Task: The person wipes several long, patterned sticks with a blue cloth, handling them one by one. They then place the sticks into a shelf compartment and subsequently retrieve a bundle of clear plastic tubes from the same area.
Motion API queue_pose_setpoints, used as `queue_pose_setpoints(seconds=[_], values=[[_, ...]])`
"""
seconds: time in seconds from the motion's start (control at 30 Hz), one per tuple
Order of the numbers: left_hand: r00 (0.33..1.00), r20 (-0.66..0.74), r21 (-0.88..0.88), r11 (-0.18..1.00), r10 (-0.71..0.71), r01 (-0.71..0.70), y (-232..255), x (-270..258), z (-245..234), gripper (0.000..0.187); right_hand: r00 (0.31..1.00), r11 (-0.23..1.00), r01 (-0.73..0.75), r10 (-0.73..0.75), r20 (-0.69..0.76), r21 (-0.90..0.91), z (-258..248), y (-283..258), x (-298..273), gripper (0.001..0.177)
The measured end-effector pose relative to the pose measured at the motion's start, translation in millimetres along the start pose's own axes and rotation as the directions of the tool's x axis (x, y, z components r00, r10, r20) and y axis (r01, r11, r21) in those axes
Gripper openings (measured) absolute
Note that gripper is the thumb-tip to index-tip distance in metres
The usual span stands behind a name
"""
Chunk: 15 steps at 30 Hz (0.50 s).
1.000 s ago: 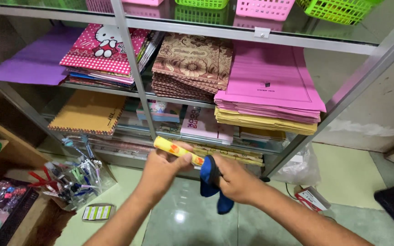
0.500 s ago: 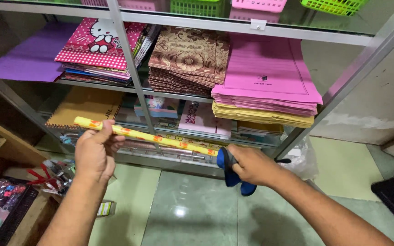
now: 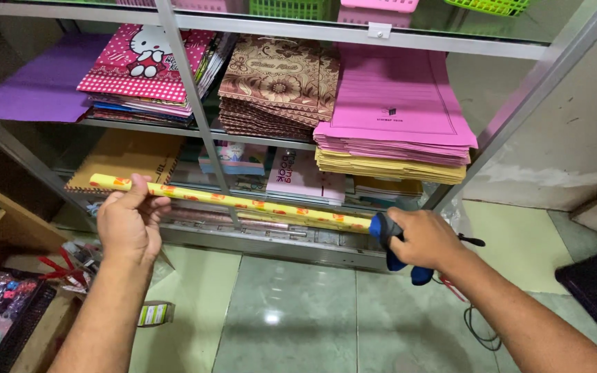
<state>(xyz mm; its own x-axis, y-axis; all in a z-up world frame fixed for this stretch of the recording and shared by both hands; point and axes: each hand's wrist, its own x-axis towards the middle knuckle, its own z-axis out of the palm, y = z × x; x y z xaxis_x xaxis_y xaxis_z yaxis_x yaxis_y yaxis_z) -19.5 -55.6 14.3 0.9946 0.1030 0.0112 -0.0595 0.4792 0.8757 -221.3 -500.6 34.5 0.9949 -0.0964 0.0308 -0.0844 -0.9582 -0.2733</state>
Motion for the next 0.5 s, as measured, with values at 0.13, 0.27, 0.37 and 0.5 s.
queue_pose_setpoints(seconds=[0.13,0.27,0.37,0.5], values=[[0.999,-0.011,0.029,0.998,0.053,-0.052,5,8,-14,0.027,0.981,0.98,-0.181,0.185,0.05,-0.078,13,36,-3,0.03],[0.988,-0.102,0.08,0.991,0.115,-0.107,-7,27,-41,0.03,0.948,0.953,-0.301,0.303,0.092,-0.033,62,113,-2,0.037],[0.98,-0.173,0.082,0.993,0.095,-0.082,-34,29,-44,0.034,0.954,0.953,-0.29,0.28,0.107,0.087,88,136,1,0.042],[0.959,-0.283,0.06,0.998,-0.001,0.018,-86,19,-29,0.043,0.967,0.971,-0.201,0.176,0.184,0.127,135,147,2,0.042]])
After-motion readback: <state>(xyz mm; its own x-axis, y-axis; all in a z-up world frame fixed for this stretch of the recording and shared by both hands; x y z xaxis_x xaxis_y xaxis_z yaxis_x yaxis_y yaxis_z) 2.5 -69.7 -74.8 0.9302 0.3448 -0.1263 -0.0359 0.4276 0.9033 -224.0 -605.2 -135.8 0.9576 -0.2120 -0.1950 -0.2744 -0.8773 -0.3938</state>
